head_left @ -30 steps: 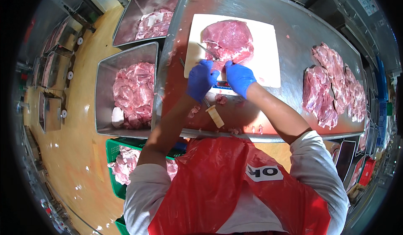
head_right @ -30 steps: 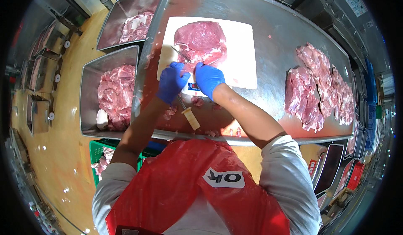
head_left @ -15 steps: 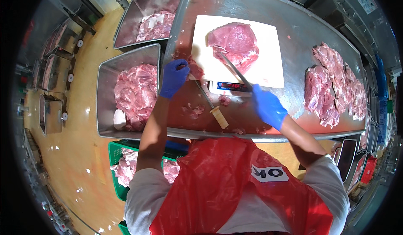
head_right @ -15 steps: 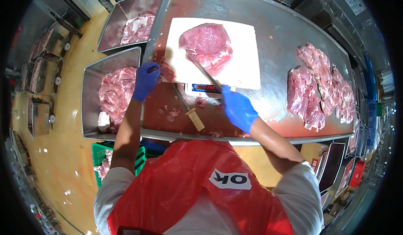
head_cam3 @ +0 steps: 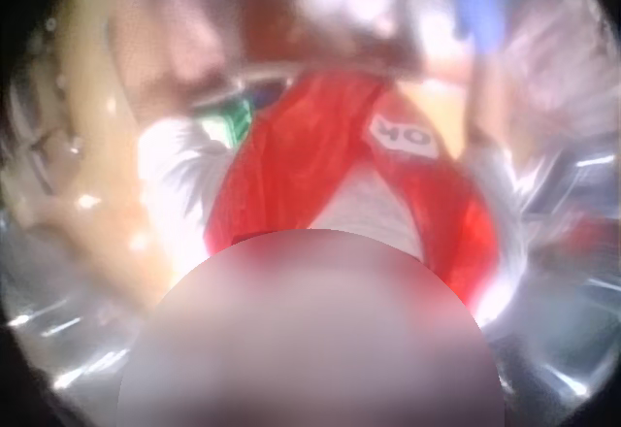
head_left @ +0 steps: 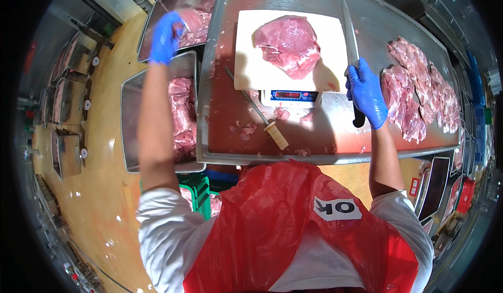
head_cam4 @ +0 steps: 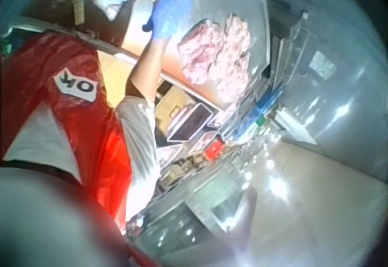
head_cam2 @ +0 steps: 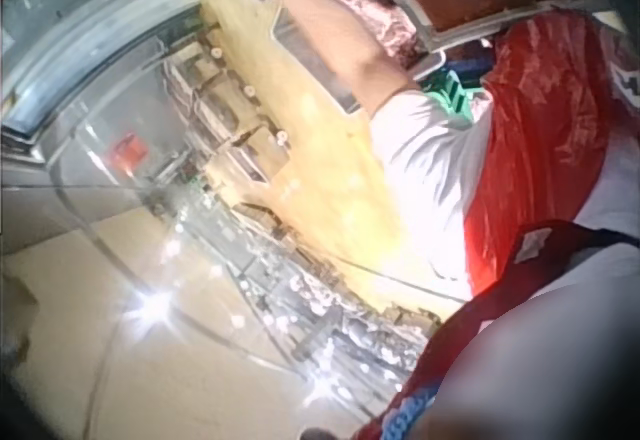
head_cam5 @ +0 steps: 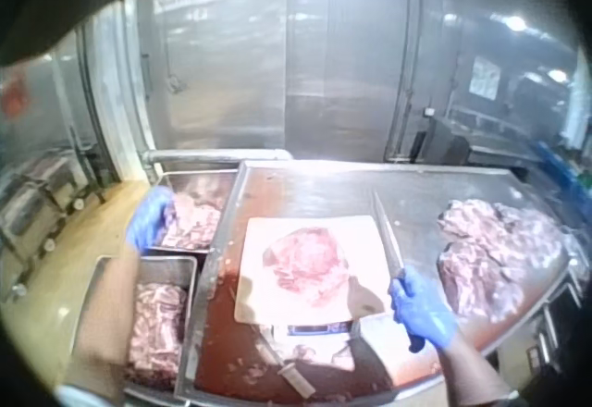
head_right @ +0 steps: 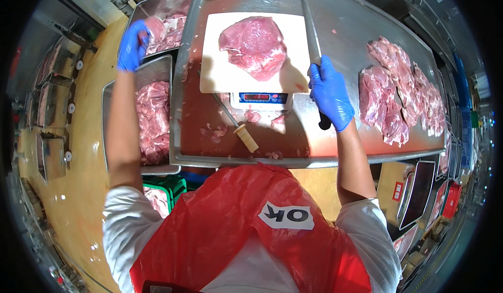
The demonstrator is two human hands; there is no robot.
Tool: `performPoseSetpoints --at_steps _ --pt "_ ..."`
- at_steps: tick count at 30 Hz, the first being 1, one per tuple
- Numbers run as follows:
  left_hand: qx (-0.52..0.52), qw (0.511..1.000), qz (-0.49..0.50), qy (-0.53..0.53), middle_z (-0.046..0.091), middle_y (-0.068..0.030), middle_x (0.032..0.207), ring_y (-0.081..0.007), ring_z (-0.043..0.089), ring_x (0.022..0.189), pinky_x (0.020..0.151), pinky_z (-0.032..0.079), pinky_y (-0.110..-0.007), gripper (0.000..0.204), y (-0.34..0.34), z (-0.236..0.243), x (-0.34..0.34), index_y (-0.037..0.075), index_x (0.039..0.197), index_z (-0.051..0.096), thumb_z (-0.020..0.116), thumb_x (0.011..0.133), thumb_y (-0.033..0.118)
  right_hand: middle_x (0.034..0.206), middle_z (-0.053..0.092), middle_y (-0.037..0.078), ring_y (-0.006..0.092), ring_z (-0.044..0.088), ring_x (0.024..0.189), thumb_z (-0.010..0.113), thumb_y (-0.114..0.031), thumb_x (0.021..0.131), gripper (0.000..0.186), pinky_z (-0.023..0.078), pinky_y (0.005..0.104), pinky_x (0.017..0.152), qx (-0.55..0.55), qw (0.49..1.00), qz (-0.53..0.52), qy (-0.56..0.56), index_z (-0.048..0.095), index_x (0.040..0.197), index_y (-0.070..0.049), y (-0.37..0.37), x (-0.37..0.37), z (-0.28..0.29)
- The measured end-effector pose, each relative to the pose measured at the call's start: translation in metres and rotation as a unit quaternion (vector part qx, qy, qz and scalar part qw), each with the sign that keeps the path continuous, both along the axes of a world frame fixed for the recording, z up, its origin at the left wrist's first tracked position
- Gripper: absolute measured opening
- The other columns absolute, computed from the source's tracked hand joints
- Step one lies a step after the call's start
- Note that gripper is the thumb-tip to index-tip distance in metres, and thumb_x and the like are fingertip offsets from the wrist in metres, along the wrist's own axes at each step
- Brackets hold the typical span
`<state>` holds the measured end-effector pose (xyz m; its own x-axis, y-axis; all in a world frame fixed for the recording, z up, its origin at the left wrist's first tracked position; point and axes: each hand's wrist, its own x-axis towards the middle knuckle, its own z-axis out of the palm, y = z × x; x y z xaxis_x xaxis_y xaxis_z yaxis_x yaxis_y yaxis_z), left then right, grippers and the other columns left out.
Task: The person cuts large pieces of raw meat on a white cutting board using a knife, removes fat and trims edges, and places trimmed pieces into metal trays and green crates. The person also wipes the stainless steel table with a cloth between cuts.
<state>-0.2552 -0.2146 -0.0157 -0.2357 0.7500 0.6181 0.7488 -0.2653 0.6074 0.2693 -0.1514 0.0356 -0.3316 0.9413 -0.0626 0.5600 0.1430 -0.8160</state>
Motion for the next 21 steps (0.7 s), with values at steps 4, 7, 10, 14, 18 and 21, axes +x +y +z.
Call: performPoseSetpoints --at_steps 4,7,10,14,18,21 --pt "-0.133 0.910 0.392 -0.019 0.066 -0.0182 0.108 -0.0285 0.066 0.097 0.087 0.054 -0.045 0.037 0.049 0.067 -0.041 0.000 0.124 0.058 0.063 0.094 0.022 0.066 0.055 0.007 0.0128 0.053 0.051 0.049 -0.020 0.103 0.018 0.045 0.0298 0.047 -0.022 0.998 -0.055 0.007 0.052 0.099 -0.002 -0.011 0.031 -0.006" --pt "-0.136 0.943 0.273 0.134 0.060 -0.0186 0.124 -0.0296 0.064 0.108 0.092 0.053 -0.046 0.055 0.077 0.058 -0.029 0.002 0.136 0.051 0.067 0.092 0.030 0.067 0.056 0.006 0.0118 0.054 0.051 0.050 -0.021 0.104 0.019 0.046 0.0291 0.046 -0.075 0.991 -0.100 0.042 0.053 0.099 -0.003 -0.025 0.057 -0.038" --pt "-0.274 0.953 -0.106 -0.068 0.044 -0.0196 0.149 -0.0335 0.054 0.127 0.103 0.046 -0.044 0.080 0.089 0.031 0.056 0.004 0.147 0.040 0.076 0.084 0.039 0.068 0.053 0.003 0.0121 0.052 0.050 0.050 -0.021 0.104 0.017 0.045 0.0278 0.045 -0.123 0.979 -0.129 0.095 0.054 0.100 -0.005 -0.034 0.068 -0.067" --pt "-0.240 0.938 -0.212 0.132 0.053 -0.0162 0.141 -0.0289 0.050 0.131 0.112 0.038 -0.037 0.094 0.089 -0.001 0.157 0.006 0.150 0.037 0.083 0.077 0.041 0.069 0.054 0.004 0.0138 0.055 0.052 0.049 -0.022 0.105 0.018 0.048 0.0287 0.048 -0.130 0.960 -0.130 0.212 0.053 0.099 -0.006 -0.032 0.054 -0.089" --pt "-0.161 0.941 -0.255 0.153 0.055 -0.0170 0.137 -0.0325 0.053 0.128 0.109 0.041 -0.039 0.092 0.109 0.005 0.207 0.006 0.146 0.044 0.085 0.069 0.033 0.068 0.055 0.005 0.0134 0.055 0.051 0.049 -0.020 0.105 0.018 0.047 0.0288 0.047 -0.135 0.933 -0.120 0.311 0.049 0.096 -0.005 -0.029 0.028 -0.107" --pt "-0.260 0.942 -0.192 0.091 0.060 -0.0173 0.131 -0.0327 0.058 0.121 0.104 0.044 -0.040 0.077 0.129 0.016 0.222 0.002 0.138 0.052 0.078 0.070 0.027 0.067 0.057 0.006 0.0136 0.057 0.051 0.049 -0.020 0.105 0.019 0.047 0.0277 0.048 -0.169 0.932 -0.097 0.305 0.048 0.096 -0.005 -0.033 0.016 -0.103"
